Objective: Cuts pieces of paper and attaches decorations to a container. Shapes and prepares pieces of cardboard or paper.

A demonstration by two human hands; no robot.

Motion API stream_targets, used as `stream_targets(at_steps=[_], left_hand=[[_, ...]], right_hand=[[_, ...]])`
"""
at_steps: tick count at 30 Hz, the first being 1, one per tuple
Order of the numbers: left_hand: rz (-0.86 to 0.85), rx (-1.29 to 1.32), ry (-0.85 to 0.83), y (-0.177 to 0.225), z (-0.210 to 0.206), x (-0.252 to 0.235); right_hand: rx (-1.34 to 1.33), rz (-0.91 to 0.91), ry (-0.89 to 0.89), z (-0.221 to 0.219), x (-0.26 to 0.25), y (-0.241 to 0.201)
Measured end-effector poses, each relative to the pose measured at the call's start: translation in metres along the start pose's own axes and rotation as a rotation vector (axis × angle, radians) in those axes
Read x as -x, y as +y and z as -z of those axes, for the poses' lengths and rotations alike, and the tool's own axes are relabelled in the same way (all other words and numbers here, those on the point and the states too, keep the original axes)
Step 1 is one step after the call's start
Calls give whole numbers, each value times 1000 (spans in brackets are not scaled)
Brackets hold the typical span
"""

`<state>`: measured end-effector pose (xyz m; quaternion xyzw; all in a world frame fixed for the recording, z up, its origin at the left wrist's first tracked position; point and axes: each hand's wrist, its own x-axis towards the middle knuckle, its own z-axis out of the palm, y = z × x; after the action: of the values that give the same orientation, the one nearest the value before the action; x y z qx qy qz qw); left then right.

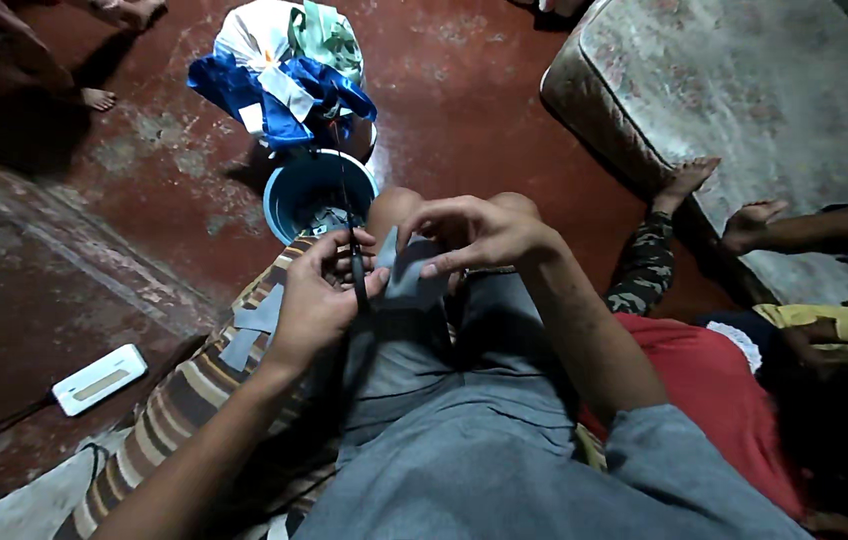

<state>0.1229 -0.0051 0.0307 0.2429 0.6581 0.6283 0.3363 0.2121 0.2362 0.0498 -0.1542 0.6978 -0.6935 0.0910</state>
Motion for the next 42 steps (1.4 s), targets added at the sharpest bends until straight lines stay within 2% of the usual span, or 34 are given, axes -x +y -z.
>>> stream_targets(at_steps=[10, 14, 16, 19, 21, 26, 28, 30, 33, 42], left_hand=[[-82, -18, 84, 1, 2, 2], [-105, 34, 141, 1, 0, 3], [-108, 2, 146, 1, 2, 3], [-58, -148, 56, 1, 17, 5], [19, -190, -47, 4, 31, 8], [123, -292, -404, 2, 73, 19], [123, -197, -518, -5, 89, 21], [141, -130, -549, -11, 100, 25], [150, -210, -598, -18, 102, 33], [22, -214, -571, -29, 50, 34]], right_hand=[[-17, -44, -27, -5, -16, 1], [-30, -111, 19, -6, -16, -1], [75, -146, 89, -4, -16, 0], [388, -287, 222, 4, -15, 1], [449, -336, 247, 8, -14, -1], [210, -152, 172, 16, -5, -14], [158, -77, 172, 20, -1, -22], [116, -33, 195, 24, 2, -28], [39, 7, 215, 29, 5, -30], [20, -96, 237, 26, -6, 1]])
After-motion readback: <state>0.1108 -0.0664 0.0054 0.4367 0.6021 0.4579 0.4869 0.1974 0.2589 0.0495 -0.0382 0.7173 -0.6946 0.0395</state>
